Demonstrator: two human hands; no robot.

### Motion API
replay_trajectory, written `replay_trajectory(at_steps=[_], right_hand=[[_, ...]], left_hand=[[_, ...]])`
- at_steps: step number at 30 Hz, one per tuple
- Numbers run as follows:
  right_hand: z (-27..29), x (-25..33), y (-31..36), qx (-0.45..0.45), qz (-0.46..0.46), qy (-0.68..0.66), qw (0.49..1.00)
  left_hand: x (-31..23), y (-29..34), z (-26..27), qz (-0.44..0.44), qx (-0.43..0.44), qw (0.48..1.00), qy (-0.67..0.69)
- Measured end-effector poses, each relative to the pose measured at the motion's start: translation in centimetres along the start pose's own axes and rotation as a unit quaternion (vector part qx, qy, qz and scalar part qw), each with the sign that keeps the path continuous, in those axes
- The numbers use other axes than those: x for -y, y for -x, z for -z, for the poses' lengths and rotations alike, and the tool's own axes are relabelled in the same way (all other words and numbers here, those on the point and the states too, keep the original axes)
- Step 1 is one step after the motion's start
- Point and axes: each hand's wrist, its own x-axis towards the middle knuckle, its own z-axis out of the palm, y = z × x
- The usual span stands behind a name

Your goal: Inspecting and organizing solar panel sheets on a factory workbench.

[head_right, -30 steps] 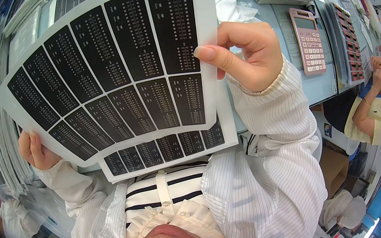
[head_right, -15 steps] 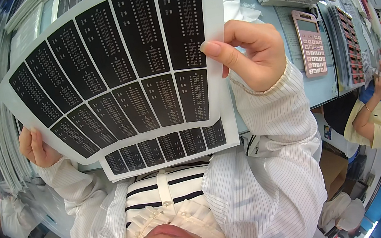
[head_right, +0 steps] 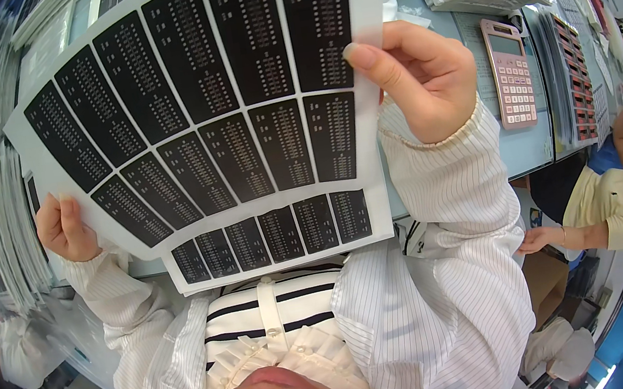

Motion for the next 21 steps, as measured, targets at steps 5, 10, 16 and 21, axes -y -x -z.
replay_trajectory(at_steps=[5, 10, 16, 21], right_hand=[[-0.1, -1.0, 0.3, -0.098, 0.013, -0.063, 0.993], [0.1, -1.5, 0.1, -0.148, 0.018, -0.094, 0.984], [0.4, -2.1, 0.2, -0.176, 0.033, -0.160, 0.971], [1.0, -2.6, 0.4, -0.169, 0.075, -0.146, 0.972]], left_hand=[[0.1, 0.0, -0.6, 0.016, 0.086, 0.996, 0.019], [0.2, -0.7, -1.5, 0.033, 0.252, 0.959, 0.127], [-0.9, -0.8, -2.1, 0.017, 0.373, 0.920, 0.115], [-0.9, -0.3, -1.4, 0.070, 0.258, 0.957, 0.107]])
